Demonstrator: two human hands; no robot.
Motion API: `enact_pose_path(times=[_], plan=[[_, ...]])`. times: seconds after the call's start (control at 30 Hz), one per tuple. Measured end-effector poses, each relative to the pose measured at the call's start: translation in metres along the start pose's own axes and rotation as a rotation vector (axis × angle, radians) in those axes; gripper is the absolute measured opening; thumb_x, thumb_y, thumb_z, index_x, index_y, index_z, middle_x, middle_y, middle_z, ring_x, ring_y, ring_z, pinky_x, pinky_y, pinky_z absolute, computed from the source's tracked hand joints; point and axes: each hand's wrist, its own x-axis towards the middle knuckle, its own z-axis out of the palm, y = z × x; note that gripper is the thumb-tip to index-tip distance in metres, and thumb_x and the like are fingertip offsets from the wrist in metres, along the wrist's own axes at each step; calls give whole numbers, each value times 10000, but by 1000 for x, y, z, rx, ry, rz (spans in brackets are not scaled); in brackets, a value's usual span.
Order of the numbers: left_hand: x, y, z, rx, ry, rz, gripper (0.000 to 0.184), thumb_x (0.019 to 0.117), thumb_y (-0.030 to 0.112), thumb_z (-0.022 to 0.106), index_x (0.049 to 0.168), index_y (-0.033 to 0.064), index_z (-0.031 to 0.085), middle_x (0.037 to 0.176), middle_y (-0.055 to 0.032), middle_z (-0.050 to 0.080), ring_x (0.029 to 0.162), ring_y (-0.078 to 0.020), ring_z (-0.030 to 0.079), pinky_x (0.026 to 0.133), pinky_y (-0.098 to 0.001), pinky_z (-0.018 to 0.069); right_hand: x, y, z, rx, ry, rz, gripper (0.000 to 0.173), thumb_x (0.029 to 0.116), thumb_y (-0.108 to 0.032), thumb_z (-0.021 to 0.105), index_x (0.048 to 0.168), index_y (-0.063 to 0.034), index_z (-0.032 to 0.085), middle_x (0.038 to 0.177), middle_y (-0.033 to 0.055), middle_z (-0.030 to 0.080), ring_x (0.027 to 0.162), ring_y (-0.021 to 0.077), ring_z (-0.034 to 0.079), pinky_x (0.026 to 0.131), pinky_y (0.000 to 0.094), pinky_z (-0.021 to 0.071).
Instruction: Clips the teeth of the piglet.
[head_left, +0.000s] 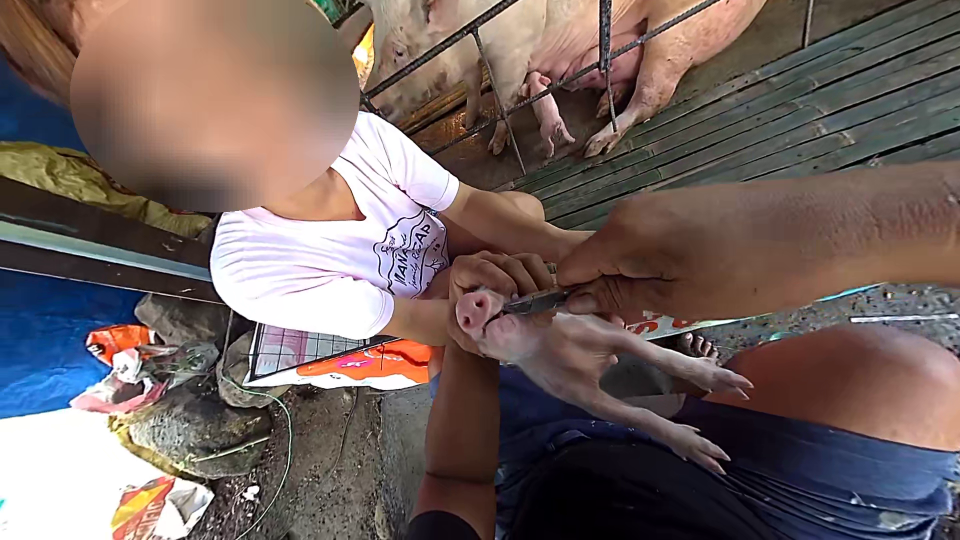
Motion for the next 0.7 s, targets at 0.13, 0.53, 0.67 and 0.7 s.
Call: enact_pose_path(times=[0.13,0.53,0.67,0.7], plan=[[9,-14,60,-52,248,-67,340,986,372,625,768,116,576,740,-3,664,704,-66,654,642,-225,544,8,6,-7,-69,-27,-53,176,1030,-306,624,960,-181,729,625,-87,613,490,2,575,421,187,480],[-18,-57,57,7,497,-528,208,1012,39,395,985,66,600,816,35,616,805,-25,609,710,-186,511,32,17,-14,44,-36,-162,219,1040,-247,601,949,-117,752,601,-62,585,481,-8,508,431,170,386],[-2,-65,59,-136,578,-555,240,1016,63,336,908,125,541,685,86,550,579,42,509,513,-116,431,37,20,-17,69,-89,-215,205,1043,-252,593,988,-139,755,703,-81,650,568,-36,559,489,139,434],[7,-58,68,-198,581,-527,257,1040,136,318,919,115,545,689,67,542,572,27,496,513,-121,420,38,21,-17,73,-92,-221,198,1047,-242,587,1002,-143,752,712,-81,650,573,-36,562,491,135,439]])
